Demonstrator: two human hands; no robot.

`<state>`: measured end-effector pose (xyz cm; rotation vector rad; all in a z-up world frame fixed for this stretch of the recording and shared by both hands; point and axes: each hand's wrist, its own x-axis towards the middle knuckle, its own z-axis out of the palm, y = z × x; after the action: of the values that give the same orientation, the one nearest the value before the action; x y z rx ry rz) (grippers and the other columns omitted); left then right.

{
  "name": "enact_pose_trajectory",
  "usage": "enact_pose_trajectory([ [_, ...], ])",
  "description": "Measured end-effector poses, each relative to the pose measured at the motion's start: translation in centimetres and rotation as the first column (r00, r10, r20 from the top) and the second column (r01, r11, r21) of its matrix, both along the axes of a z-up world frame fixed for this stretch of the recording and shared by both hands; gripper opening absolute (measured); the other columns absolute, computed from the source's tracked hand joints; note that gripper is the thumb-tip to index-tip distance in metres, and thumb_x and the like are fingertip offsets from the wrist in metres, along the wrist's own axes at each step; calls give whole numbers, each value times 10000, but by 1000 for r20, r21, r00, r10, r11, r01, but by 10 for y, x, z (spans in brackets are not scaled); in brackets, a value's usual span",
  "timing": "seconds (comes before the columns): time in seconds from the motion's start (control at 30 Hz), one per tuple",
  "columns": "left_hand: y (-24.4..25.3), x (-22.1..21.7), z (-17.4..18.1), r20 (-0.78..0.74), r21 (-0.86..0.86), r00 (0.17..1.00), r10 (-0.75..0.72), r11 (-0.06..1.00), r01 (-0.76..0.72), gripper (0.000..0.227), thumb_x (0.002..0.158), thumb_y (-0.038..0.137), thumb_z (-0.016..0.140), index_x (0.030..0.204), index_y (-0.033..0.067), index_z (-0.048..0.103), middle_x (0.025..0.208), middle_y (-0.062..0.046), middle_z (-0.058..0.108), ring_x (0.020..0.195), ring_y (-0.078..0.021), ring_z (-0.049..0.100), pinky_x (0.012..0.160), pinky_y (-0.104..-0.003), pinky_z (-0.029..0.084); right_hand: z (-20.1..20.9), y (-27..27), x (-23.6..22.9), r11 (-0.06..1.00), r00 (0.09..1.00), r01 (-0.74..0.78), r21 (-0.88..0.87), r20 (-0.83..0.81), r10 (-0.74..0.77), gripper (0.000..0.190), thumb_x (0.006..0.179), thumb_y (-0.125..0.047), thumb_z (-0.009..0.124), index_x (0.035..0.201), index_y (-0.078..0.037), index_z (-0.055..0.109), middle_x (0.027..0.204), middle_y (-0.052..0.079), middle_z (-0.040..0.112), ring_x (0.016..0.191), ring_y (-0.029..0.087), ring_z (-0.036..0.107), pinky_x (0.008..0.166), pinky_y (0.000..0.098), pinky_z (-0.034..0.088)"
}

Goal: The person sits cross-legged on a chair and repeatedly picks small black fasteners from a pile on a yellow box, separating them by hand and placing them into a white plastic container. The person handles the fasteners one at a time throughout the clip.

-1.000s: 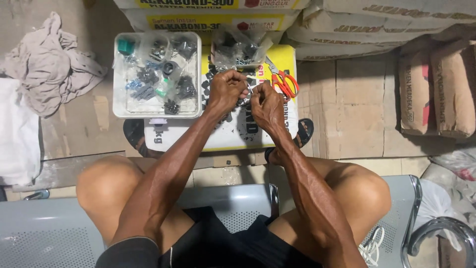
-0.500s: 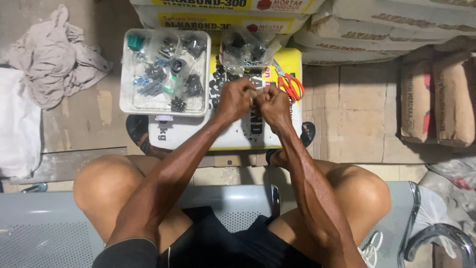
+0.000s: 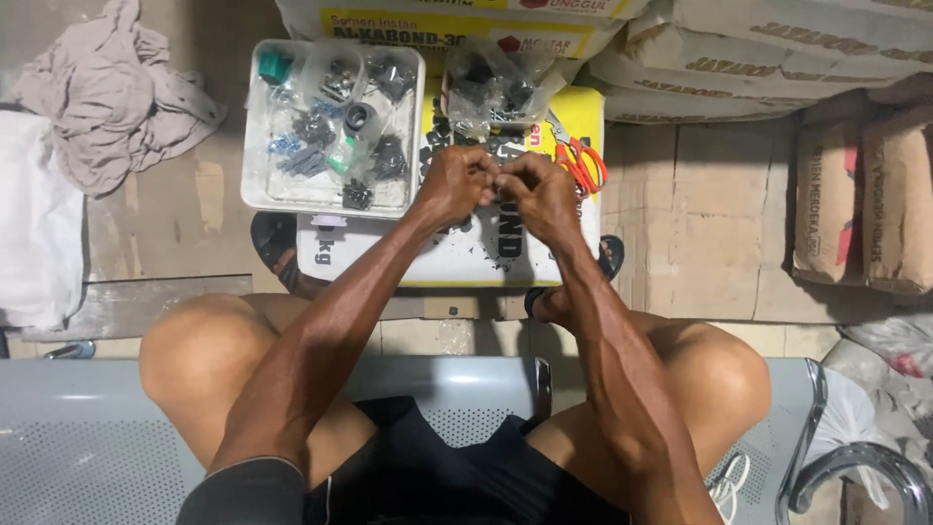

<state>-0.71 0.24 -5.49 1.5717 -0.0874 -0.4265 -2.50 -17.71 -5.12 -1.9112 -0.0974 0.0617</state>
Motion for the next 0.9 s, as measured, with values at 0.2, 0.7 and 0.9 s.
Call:
enact_pose_trajectory([
  [0.2,-5,15,-52,137,482,990,9,873,-74,106,910,82,646,881,32,735,763,-186,722,729,-352,753,577,-455,592,-123,4,-21,846,999,-26,-533,14,40,108,872,-47,742,929,-137,761,853,88,711,819,270,729,740,395,595],
  [0.7,3,9,-50,102,433,995,22,899,-64,130,868,143,639,863,74,749,774,-172,740,826,-411,743,717,-509,579,-77,-31,13,346,982,115,-931,159,101,218,942,-149,603,1059,-215,774,1193,13,723,1131,269,548,861,419,396],
  [0.9,-6,9,-37,139,370,990,2,927,-54,106,855,144,663,851,101,760,758,-147,750,803,-374,754,711,-483,587,-92,-29,14,336,976,168,-927,204,72,135,919,-111,669,913,-186,780,1020,78,761,1049,298,616,823,435,406],
])
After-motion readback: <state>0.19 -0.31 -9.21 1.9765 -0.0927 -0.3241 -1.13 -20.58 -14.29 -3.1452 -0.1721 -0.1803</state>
